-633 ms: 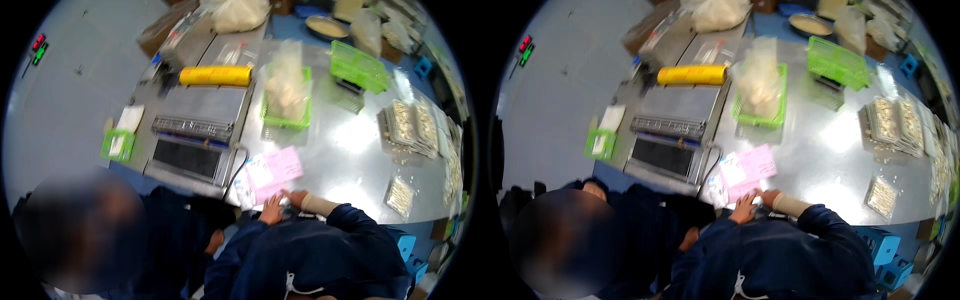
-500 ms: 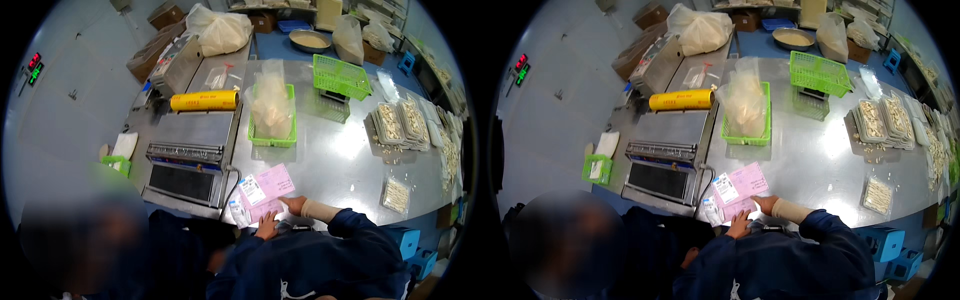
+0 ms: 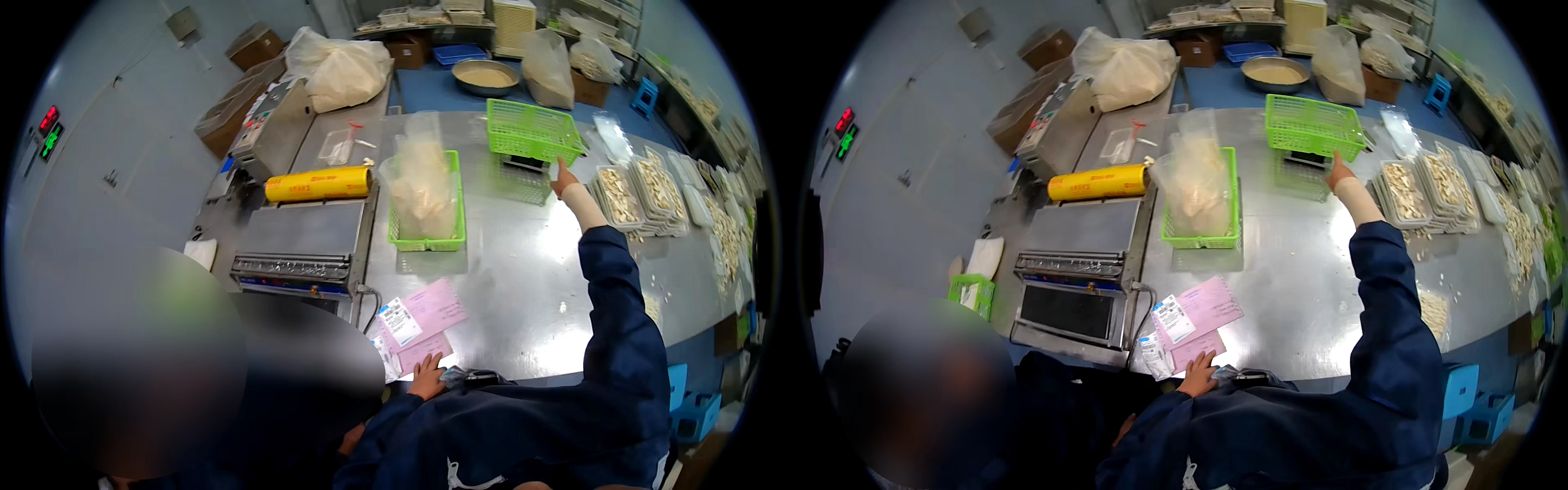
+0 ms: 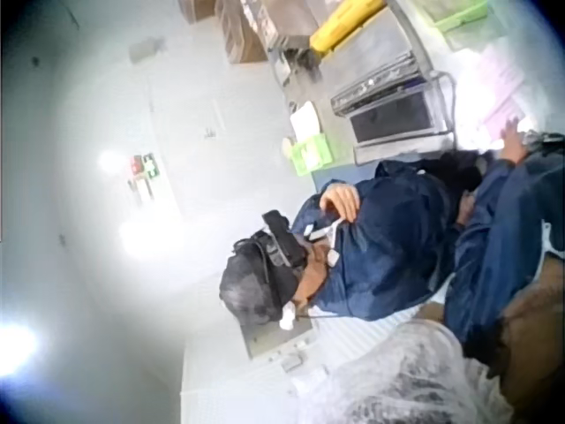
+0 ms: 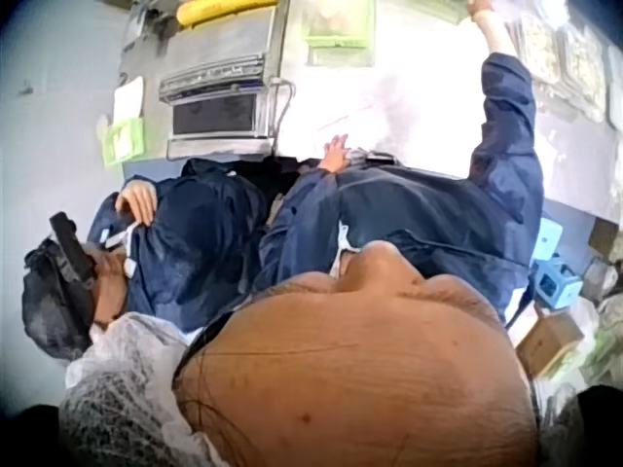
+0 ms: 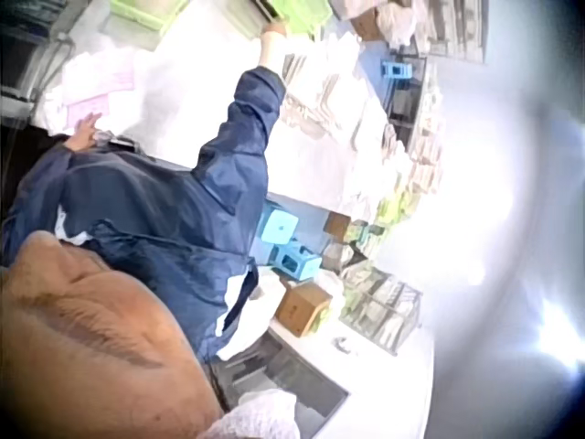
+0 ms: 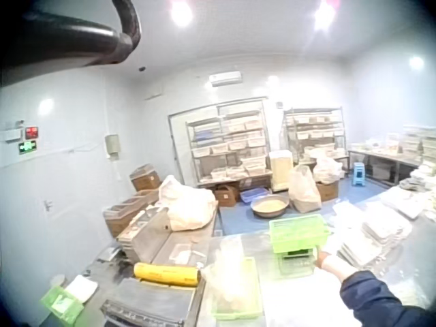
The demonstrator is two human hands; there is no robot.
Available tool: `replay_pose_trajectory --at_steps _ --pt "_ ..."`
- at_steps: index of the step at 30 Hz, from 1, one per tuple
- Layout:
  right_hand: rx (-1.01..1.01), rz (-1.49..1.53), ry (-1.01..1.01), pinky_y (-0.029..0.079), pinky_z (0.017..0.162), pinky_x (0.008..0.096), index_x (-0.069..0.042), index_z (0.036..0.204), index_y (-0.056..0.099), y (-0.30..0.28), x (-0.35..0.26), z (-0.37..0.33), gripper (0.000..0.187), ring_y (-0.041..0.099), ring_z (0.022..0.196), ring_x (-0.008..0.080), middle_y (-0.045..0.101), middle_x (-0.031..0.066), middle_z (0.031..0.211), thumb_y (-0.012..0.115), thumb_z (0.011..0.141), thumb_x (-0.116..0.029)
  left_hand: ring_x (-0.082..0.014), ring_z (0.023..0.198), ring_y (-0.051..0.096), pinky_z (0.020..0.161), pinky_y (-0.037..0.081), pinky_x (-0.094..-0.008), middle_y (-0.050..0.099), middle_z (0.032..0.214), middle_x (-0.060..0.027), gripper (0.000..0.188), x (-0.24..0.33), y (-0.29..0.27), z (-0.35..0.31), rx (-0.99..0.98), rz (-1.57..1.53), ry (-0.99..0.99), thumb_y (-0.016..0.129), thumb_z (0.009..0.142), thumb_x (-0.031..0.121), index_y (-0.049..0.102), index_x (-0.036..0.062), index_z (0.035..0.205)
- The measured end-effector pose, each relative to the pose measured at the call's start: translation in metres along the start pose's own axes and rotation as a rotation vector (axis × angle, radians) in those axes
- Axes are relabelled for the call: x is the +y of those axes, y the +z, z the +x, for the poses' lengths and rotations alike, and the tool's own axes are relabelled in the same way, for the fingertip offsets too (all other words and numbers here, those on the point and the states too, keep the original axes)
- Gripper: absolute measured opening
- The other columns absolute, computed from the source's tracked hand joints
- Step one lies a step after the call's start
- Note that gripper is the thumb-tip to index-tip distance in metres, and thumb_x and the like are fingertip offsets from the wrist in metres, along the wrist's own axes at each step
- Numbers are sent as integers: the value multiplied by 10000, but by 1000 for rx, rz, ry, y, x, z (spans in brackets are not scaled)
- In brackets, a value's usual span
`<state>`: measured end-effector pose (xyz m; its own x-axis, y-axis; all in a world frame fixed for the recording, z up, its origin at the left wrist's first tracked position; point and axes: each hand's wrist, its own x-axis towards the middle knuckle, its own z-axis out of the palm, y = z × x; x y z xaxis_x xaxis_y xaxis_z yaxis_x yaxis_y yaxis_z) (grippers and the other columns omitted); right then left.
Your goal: The person handles a blue bag and a sheet of stickers in a storage area, then walks to a production room. They sort pink shipping labels on a stainless steel table and place small plastic bags of food into a green basket. A coworker is visible in the background.
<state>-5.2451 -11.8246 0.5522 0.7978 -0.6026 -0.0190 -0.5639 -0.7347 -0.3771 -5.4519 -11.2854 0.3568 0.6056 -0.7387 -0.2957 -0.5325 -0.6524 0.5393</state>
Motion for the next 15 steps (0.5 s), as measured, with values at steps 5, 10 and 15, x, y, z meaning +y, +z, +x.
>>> replay_pose_trajectory --at_steps 5,10,15 --pt "182 -75 -479 460 733 443 -99 1367 67 88 44 -39 798 585 783 398 615 235 789 562 742 -135 -380 1194 355 918 358 -444 385 1291 -150 386 1 10 15 326 -57 298 610 633 130 563 31 1002" --pt "-331 148 -515 473 670 416 -78 1323 202 134 -66 -158 662 596 704 335 612 174 750 537 754 -124 -300 1208 358 975 308 -361 369 1299 -145 451 47 -72 -14 433 -467 157 519 725 63 471 7 1171" --pt "-488 304 -704 463 550 334 -100 1279 339 164 -96 -238 575 554 555 227 556 108 638 518 733 -67 -230 1217 348 1007 257 -293 400 1277 -141 481 23 -25 -14 607 -796 -146 504 847 121 350 -18 1281"
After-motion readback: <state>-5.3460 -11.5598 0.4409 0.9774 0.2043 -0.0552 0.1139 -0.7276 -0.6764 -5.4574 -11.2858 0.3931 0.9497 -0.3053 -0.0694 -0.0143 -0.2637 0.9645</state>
